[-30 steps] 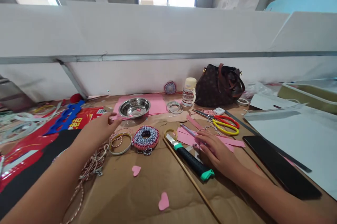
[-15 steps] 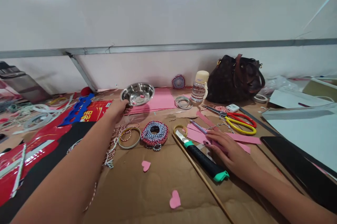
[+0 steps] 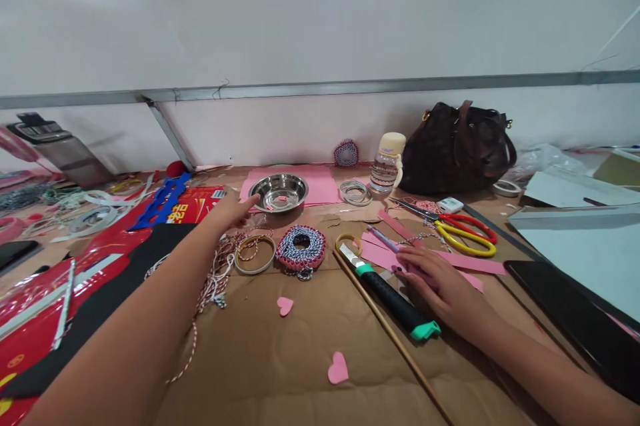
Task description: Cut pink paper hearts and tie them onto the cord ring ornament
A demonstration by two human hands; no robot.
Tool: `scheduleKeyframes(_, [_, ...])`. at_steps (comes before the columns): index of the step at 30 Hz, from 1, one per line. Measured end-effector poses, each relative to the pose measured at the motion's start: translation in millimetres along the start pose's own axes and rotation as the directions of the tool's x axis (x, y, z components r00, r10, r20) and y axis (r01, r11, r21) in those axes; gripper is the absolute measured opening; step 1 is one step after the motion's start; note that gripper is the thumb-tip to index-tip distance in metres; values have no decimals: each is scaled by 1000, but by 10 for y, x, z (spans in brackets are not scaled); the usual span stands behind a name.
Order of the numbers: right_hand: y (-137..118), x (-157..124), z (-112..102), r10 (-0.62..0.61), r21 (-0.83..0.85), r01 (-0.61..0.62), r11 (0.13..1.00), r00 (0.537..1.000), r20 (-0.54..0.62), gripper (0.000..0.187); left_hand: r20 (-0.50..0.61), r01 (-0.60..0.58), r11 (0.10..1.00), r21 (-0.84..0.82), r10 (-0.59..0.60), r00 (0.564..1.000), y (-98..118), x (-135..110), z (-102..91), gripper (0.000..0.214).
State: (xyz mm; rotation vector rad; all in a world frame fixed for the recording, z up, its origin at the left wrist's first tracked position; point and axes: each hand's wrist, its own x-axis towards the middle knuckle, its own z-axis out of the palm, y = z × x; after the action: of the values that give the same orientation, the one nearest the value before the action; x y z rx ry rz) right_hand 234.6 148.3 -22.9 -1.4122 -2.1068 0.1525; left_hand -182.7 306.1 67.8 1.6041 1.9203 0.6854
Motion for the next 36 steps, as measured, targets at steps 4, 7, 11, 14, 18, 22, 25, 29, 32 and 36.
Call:
scheduleKeyframes(4, [11,2,0,5,15,-5,1000,1000,15,39,67,-308,930,201,301,951,160,-363,-156,62])
scheduleKeyframes(7, [31,2,12,15,22,-15,1000,1000,19,38,353,-575,794,197,490,797,310,-679,64,81])
scheduleKeyframes(11, [54,14,25,1,40,-1,999,1000,-4,41,587,-761,543,354,505,633,364,-846,499,111])
scheduleKeyframes(14, [75,21,33,-2,32,2,999,1000,-11,42,579,-760,537,366,508,638,349,-794,626,102])
scheduleKeyframes(18, [108,23,47,-13,27,13,1000,1000,0,41,535,-751,542,378,534,655,450,-726,544,90])
scheduleKeyframes(22, [113,28,47,-7,28,6,1000,1000,16,41,472,-722,539,435,546,692,587,-830,396,99])
scheduleKeyframes(25, [106,28,42,-9,33,9,999,1000,15,41,404,-640,552,534,499,767,473,-1046,235,57])
scheduleKeyframes(29, [122,23,55,-12,42,12,999,1000,16,40,299,-433,565,702,318,900,4,-1372,40,29])
scheduleKeyframes(32, [148,28,69,-17,43,16,999,1000,12,41,285,-384,562,733,258,923,-289,-1497,56,23])
scheduleKeyframes(36, [153,38,53,-37,39,36,999,999,8,40,252,-373,580,725,280,926,-357,-1490,214,29])
